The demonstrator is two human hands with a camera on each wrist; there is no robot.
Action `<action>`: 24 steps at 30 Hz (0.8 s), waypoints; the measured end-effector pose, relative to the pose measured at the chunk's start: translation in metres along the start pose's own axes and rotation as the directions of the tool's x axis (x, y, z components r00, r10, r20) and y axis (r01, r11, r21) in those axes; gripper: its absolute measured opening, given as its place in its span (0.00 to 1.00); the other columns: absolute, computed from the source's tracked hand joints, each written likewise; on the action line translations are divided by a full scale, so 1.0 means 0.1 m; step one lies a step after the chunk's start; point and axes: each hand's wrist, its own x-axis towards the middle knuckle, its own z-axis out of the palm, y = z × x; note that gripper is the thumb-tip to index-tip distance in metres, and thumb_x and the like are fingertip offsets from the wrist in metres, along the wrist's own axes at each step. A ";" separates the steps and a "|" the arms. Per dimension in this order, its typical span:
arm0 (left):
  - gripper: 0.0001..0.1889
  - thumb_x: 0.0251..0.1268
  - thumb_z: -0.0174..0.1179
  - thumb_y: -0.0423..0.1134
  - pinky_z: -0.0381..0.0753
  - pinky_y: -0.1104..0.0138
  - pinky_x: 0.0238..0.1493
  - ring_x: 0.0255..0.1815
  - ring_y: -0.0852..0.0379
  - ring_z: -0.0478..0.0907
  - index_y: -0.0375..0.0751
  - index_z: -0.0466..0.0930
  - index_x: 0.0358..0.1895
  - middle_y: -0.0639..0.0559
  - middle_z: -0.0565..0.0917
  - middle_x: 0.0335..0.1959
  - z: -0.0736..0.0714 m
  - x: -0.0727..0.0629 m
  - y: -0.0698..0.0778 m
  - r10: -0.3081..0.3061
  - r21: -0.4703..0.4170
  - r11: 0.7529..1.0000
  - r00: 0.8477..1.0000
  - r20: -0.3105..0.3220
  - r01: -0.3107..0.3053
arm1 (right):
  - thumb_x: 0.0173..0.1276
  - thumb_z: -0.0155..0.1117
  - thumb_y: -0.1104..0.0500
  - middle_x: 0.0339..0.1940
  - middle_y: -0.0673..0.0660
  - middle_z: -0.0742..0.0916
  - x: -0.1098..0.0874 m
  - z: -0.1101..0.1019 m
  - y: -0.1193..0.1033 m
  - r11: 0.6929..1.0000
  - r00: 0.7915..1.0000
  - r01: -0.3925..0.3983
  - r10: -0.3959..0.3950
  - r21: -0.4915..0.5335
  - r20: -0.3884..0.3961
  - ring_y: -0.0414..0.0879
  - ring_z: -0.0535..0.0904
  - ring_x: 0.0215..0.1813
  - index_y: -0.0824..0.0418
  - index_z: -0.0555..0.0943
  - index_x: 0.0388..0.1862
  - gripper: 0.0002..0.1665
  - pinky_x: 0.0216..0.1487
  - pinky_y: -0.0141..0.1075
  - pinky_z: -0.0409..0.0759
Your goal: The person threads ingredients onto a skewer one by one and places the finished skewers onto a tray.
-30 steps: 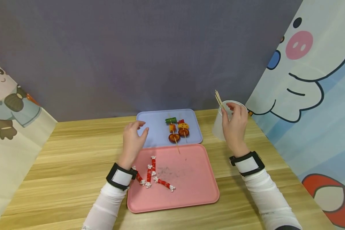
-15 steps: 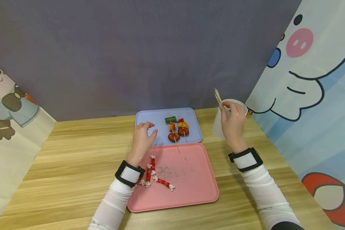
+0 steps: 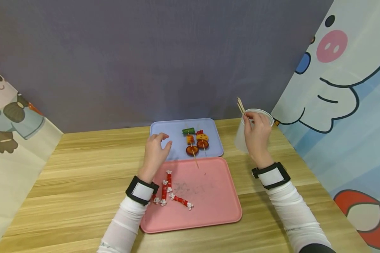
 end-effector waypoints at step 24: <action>0.11 0.60 0.63 0.37 0.74 0.54 0.47 0.42 0.44 0.76 0.35 0.82 0.43 0.39 0.83 0.40 0.03 0.06 0.12 0.019 -0.023 1.000 1.000 -0.014 -0.019 | 0.69 0.60 0.56 0.36 0.63 0.87 0.12 -0.32 -0.34 0.996 0.989 0.053 -0.043 0.068 -0.141 0.56 0.80 0.41 0.68 0.84 0.39 0.15 0.44 0.40 0.78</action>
